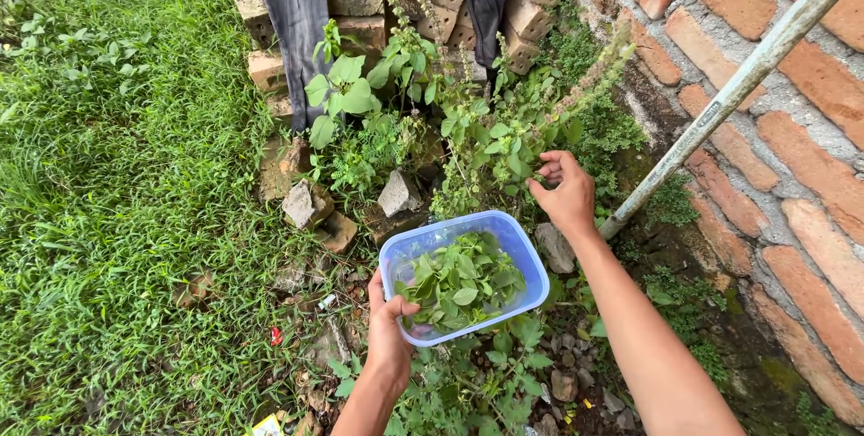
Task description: Picking leaves from a plant and placing them into a plastic container.
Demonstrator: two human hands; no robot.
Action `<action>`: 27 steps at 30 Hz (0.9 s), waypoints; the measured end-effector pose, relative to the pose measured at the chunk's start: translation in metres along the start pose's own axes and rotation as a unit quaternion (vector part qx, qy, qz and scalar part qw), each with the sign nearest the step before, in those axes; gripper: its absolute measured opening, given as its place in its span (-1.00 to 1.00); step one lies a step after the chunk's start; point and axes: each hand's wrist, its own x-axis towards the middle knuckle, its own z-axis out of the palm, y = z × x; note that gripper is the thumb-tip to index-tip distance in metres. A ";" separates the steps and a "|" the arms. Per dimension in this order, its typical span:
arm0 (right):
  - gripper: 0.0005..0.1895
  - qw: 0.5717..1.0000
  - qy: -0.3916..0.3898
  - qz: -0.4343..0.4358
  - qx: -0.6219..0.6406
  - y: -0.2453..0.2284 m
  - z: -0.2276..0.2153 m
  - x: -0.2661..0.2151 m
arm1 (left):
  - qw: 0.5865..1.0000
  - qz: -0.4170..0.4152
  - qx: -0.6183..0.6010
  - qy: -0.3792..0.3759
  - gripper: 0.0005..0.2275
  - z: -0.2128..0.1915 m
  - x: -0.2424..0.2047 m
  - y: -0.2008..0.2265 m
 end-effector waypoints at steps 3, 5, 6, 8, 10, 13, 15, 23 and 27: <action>-0.59 0.998 0.010 -0.050 -0.021 -0.003 0.002 0.000 | 1.000 0.003 0.001 -0.001 -0.17 0.000 0.000 0.000; -0.63 0.997 0.014 -0.069 -0.038 -0.004 0.004 0.000 | 1.000 0.007 -0.001 -0.002 -0.17 -0.002 0.001 0.000; -0.61 0.996 0.015 -0.075 -0.035 -0.005 0.004 0.000 | 1.000 0.009 -0.009 -0.002 -0.17 -0.003 0.002 0.000; -0.58 0.996 0.017 -0.082 -0.030 -0.010 0.004 0.000 | 1.000 0.012 -0.016 -0.001 -0.17 -0.003 0.000 0.003; -0.59 0.992 0.061 -0.103 -0.042 -0.020 0.002 -0.001 | 1.000 0.008 0.030 0.007 -0.16 -0.001 -0.005 0.010; -0.80 0.988 0.098 -0.106 -0.047 -0.049 -0.008 -0.006 | 0.998 0.024 0.050 0.001 -0.22 -0.013 -0.011 0.027; -0.79 0.983 0.114 -0.141 -0.019 -0.077 -0.018 -0.008 | 0.998 0.019 0.063 0.009 -0.22 -0.020 -0.026 0.051; -0.82 0.940 0.119 -0.316 0.044 -0.199 -0.023 0.039 | 0.995 0.092 0.009 0.049 -0.22 -0.053 -0.031 0.087; -0.46 0.987 -0.124 -0.034 -0.097 -0.196 0.005 0.064 | 0.994 0.080 -0.039 0.059 -0.23 -0.044 -0.038 0.091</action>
